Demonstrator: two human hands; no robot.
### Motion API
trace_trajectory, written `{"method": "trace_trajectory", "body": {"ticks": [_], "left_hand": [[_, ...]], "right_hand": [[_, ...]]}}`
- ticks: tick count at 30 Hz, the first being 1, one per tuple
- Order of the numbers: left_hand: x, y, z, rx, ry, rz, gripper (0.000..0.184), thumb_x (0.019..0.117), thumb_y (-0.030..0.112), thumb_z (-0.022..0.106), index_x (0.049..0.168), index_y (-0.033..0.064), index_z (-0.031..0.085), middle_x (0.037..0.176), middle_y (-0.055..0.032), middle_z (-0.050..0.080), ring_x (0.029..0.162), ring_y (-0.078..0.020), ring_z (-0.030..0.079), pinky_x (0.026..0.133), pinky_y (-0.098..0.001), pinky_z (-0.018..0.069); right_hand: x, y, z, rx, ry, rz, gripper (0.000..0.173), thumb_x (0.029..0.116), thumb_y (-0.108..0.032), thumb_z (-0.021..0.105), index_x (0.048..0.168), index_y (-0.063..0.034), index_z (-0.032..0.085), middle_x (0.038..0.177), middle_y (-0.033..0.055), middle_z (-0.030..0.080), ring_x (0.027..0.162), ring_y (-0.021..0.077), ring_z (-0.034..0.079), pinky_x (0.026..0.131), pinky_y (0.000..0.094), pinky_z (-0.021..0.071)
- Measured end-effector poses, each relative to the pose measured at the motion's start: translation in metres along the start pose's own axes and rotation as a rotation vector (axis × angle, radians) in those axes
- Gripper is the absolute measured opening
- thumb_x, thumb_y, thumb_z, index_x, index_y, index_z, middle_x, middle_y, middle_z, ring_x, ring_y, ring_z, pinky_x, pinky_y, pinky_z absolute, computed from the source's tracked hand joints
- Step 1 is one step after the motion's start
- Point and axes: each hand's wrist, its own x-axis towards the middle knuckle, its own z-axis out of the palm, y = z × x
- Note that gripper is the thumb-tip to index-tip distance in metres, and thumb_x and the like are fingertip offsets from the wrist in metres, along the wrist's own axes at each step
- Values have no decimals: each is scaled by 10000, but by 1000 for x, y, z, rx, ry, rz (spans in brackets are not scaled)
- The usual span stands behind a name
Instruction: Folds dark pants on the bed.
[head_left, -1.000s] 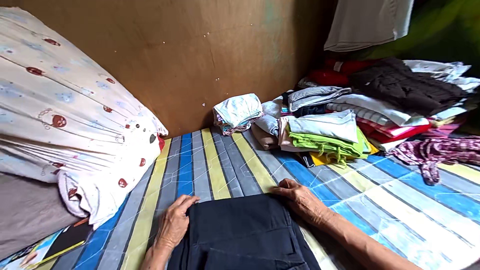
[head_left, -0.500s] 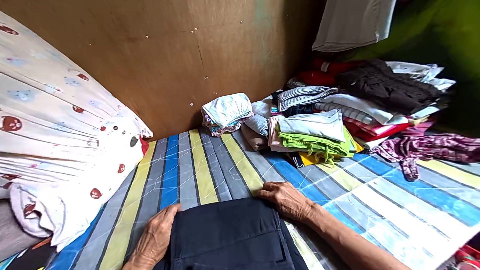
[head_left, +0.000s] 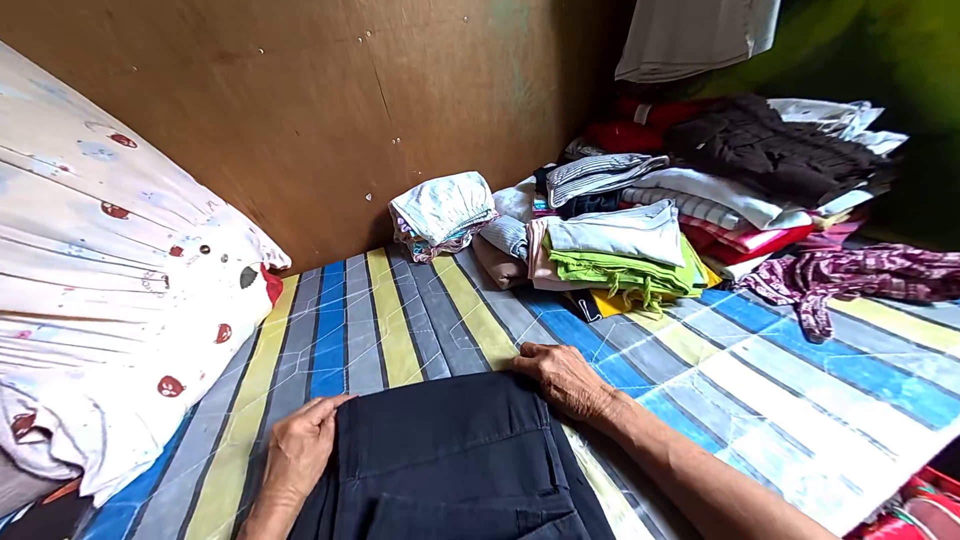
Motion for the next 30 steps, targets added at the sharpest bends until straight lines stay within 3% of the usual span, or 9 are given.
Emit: {"method": "trace_trajectory", "body": {"ticks": [7, 11, 14, 17, 20, 22, 24, 27, 30], "left_hand": [[7, 4, -5, -71, -101, -227, 167, 892, -62, 621, 917, -41, 785, 919, -221, 743, 866, -360, 710, 828, -565, 519], [9, 11, -11, -55, -132, -320, 151, 928, -27, 622, 934, -63, 768, 931, -235, 732, 880, -359, 697, 855, -557, 506], [6, 15, -13, -33, -97, -381, 171, 954, -19, 595, 958, -94, 749, 961, -283, 721, 929, -427, 688, 890, -601, 486], [4, 22, -17, 29, -11, -500, 205, 970, -2, 558, 989, -136, 713, 1013, -350, 685, 1029, -515, 646, 953, -657, 430], [5, 30, -22, 84, 9, -614, 211, 977, 27, 570, 1016, -133, 701, 1083, -355, 673, 1111, -536, 617, 977, -657, 434], [5, 30, -23, 87, -15, -653, 216, 981, 34, 568, 1024, -131, 700, 1110, -351, 670, 1144, -535, 604, 996, -656, 426], [6, 21, -27, 63, -55, -644, 216, 983, 26, 562, 1018, -126, 711, 1104, -341, 677, 1143, -518, 607, 1019, -645, 411], [0, 0, -37, 31, -88, -580, 179, 961, 12, 598, 979, -108, 730, 1011, -313, 699, 1038, -469, 650, 964, -625, 440], [0, 1, -42, 26, -54, -489, 176, 953, -44, 585, 1040, -94, 730, 1054, -314, 687, 1033, -471, 653, 952, -602, 476]], "right_hand": [[-1, 8, 3, 85, 100, -23, 234, 858, 90, 625, 1015, -5, 770, 901, 196, 710, 795, 385, 710, 671, 575, 545], [-7, 6, -3, 198, 92, 73, 281, 954, 77, 549, 1114, -10, 764, 1023, 198, 741, 944, 358, 727, 863, 529, 565], [-22, -7, -22, 259, -30, 218, 303, 977, 33, 570, 1241, 0, 714, 1167, 223, 702, 1115, 354, 672, 1012, 484, 506], [-27, -28, -50, 284, -101, 364, 276, 1025, -31, 552, 1258, 45, 679, 1105, 244, 706, 1042, 359, 679, 973, 476, 505], [-27, -70, -63, 249, -219, 406, 349, 1076, -205, 515, 1324, 4, 645, 1200, 250, 682, 1130, 403, 656, 1006, 567, 483], [-45, -113, -51, 130, -212, 304, 463, 1068, -398, 497, 1372, -79, 639, 1335, 250, 630, 1262, 473, 572, 986, 701, 419], [-71, -143, -22, -7, -100, 136, 562, 1023, -559, 441, 1390, -191, 652, 1437, 236, 584, 1341, 514, 516, 946, 752, 420], [-90, -143, 4, -6, -225, 39, 585, 1047, -573, 332, 1513, -284, 535, 1612, 222, 391, 1467, 587, 289, 1008, 773, 330], [-83, -136, 0, 17, -227, 47, 561, 1048, -549, 367, 1487, -264, 571, 1608, 200, 408, 1475, 580, 282, 1030, 828, 248]]}}
